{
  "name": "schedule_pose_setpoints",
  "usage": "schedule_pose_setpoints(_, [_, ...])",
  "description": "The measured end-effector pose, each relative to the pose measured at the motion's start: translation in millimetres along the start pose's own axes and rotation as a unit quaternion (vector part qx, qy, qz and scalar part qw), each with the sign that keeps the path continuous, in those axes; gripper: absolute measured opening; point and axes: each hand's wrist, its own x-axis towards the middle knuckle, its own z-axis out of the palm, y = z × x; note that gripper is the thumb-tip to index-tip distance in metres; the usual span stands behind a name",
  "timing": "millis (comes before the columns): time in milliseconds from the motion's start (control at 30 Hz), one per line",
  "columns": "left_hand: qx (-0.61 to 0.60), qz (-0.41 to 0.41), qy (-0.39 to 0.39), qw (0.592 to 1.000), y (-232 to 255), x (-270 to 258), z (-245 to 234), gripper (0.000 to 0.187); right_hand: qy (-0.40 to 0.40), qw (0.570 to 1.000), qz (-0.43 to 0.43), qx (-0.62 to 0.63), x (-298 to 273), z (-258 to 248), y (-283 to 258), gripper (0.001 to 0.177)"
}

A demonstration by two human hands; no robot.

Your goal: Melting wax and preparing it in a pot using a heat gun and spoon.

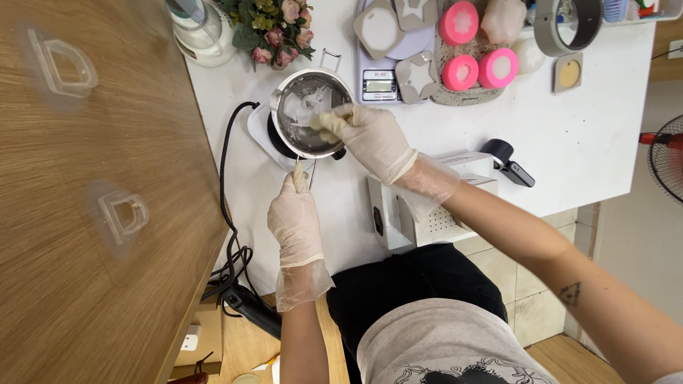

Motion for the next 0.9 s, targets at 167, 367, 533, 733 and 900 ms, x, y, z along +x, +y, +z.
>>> schedule_pose_setpoints(167, [-0.268, -0.091, -0.164, 0.945, 10, -14, -9, 0.052, 0.043, 0.990, -0.053, 0.127, -14, -21, -4, 0.032])
schedule_pose_setpoints(367, [-0.608, -0.035, -0.242, 0.755, 16, -41, 37, 0.060, 0.149, 0.981, 0.057, 0.112, -61, -2, 7, 0.033])
schedule_pose_setpoints(533, [-0.635, -0.030, -0.171, 0.753, 37, -49, 56, 0.058, 0.195, 0.975, 0.029, -0.102, -67, 22, -9, 0.027])
schedule_pose_setpoints(733, [-0.718, -0.098, -0.149, 0.672, 57, -53, 64, 0.055, 0.220, 0.943, -0.139, -0.210, -53, 27, 23, 0.024])
schedule_pose_setpoints(900, [-0.708, -0.065, -0.118, 0.693, 60, -55, 63, 0.057, 0.258, 0.956, -0.086, -0.108, -53, 34, 12, 0.025])
